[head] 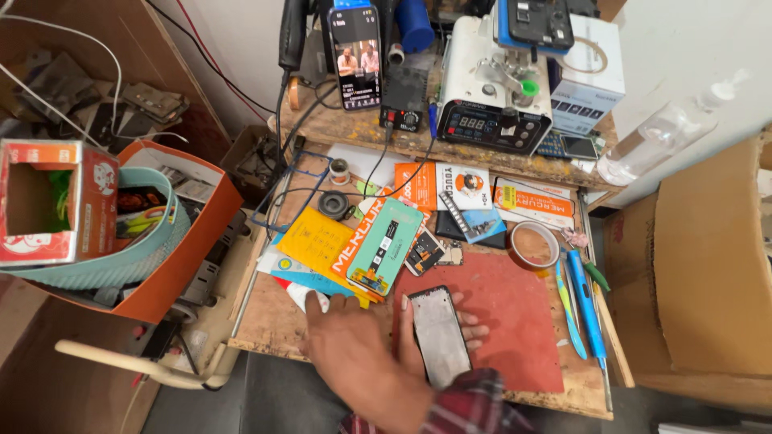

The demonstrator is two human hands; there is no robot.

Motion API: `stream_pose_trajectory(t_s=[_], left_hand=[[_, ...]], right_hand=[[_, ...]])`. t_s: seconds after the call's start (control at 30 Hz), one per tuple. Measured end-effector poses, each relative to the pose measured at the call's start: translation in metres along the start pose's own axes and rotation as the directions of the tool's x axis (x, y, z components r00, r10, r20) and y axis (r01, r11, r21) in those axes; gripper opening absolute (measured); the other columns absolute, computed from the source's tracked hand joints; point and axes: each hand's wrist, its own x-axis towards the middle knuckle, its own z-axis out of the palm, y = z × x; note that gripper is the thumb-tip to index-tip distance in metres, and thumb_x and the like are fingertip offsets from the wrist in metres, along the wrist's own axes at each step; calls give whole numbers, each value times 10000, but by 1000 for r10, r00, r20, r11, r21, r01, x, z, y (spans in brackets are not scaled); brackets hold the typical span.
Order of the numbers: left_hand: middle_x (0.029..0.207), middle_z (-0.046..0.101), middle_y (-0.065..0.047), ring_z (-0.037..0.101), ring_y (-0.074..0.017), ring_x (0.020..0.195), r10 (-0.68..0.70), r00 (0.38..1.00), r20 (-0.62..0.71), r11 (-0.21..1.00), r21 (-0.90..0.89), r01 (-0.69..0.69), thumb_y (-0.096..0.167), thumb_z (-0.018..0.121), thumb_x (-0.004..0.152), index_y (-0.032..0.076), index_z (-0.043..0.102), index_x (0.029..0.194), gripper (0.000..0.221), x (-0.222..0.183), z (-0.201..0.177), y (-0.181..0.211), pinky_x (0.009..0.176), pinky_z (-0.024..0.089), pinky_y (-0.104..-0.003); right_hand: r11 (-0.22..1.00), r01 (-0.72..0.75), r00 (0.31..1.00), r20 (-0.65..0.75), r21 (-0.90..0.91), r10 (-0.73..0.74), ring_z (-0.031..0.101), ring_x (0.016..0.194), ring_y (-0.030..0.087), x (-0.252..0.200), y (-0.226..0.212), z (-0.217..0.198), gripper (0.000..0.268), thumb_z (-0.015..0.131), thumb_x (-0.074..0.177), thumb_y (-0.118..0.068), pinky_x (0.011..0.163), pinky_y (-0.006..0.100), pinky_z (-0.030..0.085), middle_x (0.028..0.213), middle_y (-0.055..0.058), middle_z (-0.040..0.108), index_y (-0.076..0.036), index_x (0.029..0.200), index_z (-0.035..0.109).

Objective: The person applies adhesive tape to the back of a smartphone battery and secures it inside the phone chassis. They then apply glue to the phone frame and wipe the surface with a cloth.

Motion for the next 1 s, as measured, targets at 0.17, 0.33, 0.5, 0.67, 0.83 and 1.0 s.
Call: stream_pose_trajectory(t_s=[0.17,0.33,0.5,0.67,0.83,1.0], left_hand=[[1235,663,-217,676,-406,1139,-23,1000,3,999,-22,23,750,300,998,-27,461,1505,942,0,-18,-3,968,543,-500],[1323,642,-179,681,-376,1146,-31,1000,2,999,16,31,751,304,988,-27,464,1490,940,-2,-8,-1,959,544,-458],[1411,620,-141,685,-345,1153,-10,1000,-9,993,119,11,752,308,978,-27,468,1475,938,-18,25,12,950,544,-417],[1500,598,-103,690,-314,1161,-3,996,90,955,295,-24,753,313,968,-27,472,1460,936,-23,68,20,940,545,-375],[1342,681,-271,697,-246,1067,-52,972,228,987,159,16,788,280,945,-5,435,1575,1025,-22,77,18,920,543,-331],[1197,694,-246,695,-246,1025,36,991,125,959,273,-69,790,271,955,-61,396,1590,1069,-19,68,11,965,536,-344]], right_hand=[[974,-19,998,-58,-225,6,699,792,300,24,-1,45,260,677,988,-201,563,396,554,919,167,670,-51,1181,589],[917,7,979,-189,400,75,701,910,290,-20,8,21,365,691,916,-150,750,405,582,1055,132,715,-89,1261,588],[748,207,885,-447,630,131,706,935,195,-81,80,-17,520,777,827,-37,780,358,566,1079,77,769,-100,1328,654],[540,-128,588,-375,832,716,633,843,137,-135,182,-37,519,657,900,3,699,284,529,1038,52,714,-74,1414,649],[680,-131,671,-440,721,597,628,1135,157,-166,200,4,521,677,766,146,850,305,567,1268,103,608,3,1267,682],[565,-87,799,-281,820,531,661,944,142,-185,235,38,517,629,920,0,766,261,552,1217,98,646,-60,1432,594]])
